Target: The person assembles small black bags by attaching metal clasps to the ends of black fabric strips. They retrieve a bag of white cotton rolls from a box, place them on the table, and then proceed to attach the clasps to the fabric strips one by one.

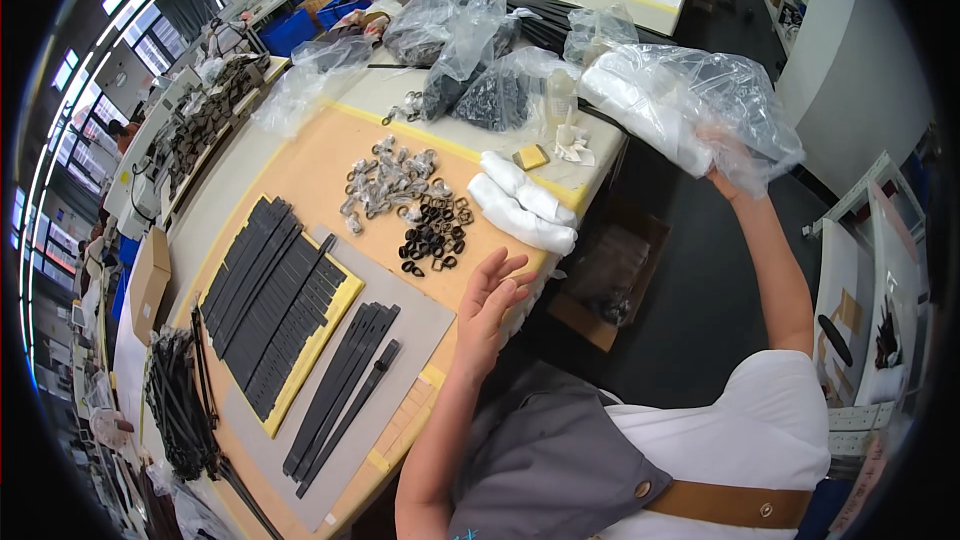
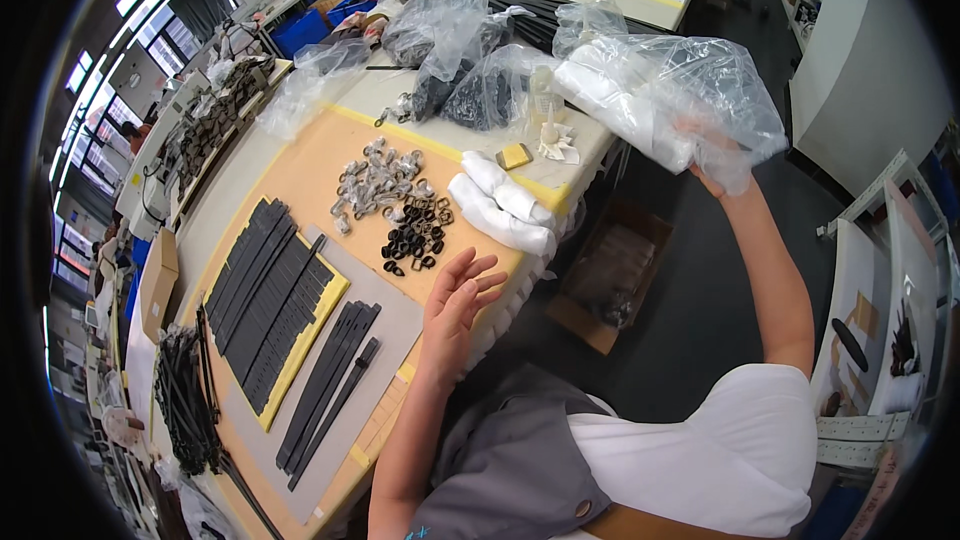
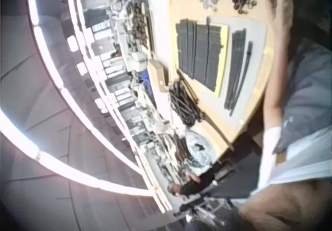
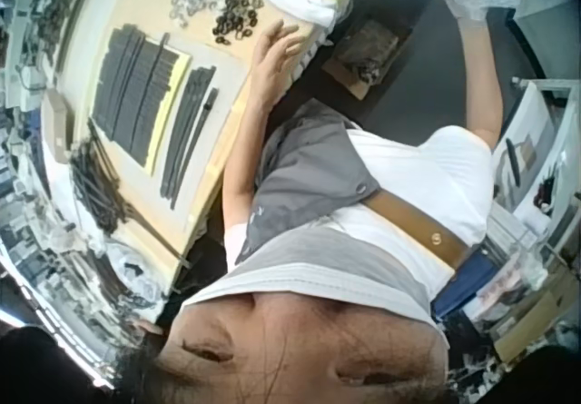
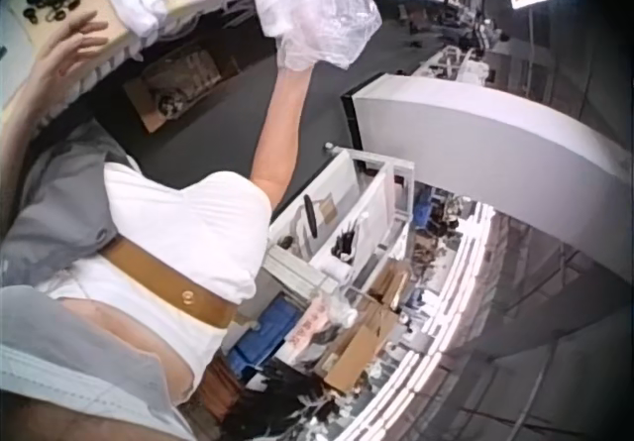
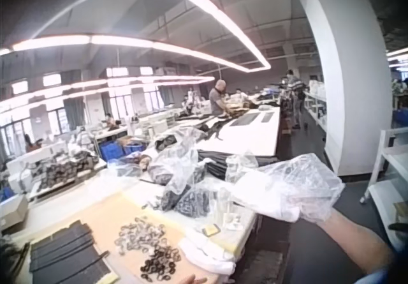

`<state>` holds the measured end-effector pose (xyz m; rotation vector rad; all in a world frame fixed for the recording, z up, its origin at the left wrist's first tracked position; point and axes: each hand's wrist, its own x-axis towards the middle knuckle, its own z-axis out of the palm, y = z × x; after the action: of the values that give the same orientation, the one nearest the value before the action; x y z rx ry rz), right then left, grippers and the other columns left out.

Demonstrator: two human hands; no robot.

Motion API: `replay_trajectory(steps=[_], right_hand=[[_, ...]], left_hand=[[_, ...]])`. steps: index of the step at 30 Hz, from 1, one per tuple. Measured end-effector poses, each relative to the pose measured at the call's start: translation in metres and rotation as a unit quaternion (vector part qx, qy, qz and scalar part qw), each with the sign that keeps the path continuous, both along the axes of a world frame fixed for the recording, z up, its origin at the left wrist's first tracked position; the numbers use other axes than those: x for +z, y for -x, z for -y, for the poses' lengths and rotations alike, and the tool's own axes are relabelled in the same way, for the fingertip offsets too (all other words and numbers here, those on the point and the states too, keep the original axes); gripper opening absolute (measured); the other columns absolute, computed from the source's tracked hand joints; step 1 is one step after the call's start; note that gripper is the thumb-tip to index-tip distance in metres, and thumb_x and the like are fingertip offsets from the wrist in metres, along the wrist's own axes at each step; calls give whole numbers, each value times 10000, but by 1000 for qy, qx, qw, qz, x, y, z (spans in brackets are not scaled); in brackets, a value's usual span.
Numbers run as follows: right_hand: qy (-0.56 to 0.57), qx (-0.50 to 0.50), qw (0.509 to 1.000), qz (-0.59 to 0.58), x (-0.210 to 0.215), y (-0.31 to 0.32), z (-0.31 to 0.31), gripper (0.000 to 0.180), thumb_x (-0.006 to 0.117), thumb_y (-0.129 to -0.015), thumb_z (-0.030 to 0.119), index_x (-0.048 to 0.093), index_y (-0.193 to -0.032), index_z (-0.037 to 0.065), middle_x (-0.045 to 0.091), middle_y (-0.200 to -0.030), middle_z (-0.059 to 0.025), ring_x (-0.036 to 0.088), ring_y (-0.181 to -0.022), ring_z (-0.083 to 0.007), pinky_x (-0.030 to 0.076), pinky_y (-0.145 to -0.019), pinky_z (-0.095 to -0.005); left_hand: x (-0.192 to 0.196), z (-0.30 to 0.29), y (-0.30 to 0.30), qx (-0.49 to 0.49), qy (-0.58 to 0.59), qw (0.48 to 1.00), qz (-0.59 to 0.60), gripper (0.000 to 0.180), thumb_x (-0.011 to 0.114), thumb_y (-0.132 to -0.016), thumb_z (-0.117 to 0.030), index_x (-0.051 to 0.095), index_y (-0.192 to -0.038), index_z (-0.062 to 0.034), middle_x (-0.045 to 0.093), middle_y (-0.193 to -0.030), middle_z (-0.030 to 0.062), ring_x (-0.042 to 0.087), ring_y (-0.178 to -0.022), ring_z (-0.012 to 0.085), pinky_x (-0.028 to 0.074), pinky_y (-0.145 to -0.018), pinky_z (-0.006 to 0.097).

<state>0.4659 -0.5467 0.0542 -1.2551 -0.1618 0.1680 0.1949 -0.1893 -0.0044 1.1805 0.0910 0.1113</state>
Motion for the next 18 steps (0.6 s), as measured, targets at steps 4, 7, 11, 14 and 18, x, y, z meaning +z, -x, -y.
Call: replay_trajectory(steps=[4,7,11,14,18], right_hand=[[-33,-1,999,-21,-29,-48,18,494,746,-901,133,609,-1366,40,704,-1209,-84,719,-1028,-185,620,-870,-330],[-53,15,998,-35,-39,-61,-3,428,718,-886,89,641,-1298,1,719,-1150,-91,730,-992,-191,627,-868,-360],[-16,64,998,-1,-62,-101,-19,462,712,-915,90,621,-1359,2,719,-1215,-102,729,-1055,-201,615,-937,-378],[2,104,994,30,-68,-125,-38,502,722,-947,118,597,-1421,10,711,-1279,-111,723,-1115,-207,601,-981,-386],[4,140,989,52,-72,-151,-55,537,726,-981,152,567,-1478,24,695,-1337,-105,711,-1161,-213,582,-1021,-398]], left_hand=[[-13,-6,-3,1,20,999,-30,563,568,-1085,-160,361,-1582,5,585,-1455,199,663,-1239,285,530,-1026,368],[-15,-12,0,4,36,998,-48,542,561,-1083,-137,367,-1564,20,599,-1414,213,677,-1205,297,543,-1017,385],[-21,-16,-2,10,67,996,-50,529,564,-1075,-120,378,-1547,31,621,-1369,221,688,-1182,306,555,-1013,398],[-24,-18,-3,13,80,996,-46,540,591,-1061,-131,393,-1535,36,644,-1345,221,695,-1176,310,566,-1007,404],[-29,-17,-7,6,89,995,-47,529,596,-1059,-125,405,-1524,38,654,-1329,219,699,-1169,311,570,-1003,405]])
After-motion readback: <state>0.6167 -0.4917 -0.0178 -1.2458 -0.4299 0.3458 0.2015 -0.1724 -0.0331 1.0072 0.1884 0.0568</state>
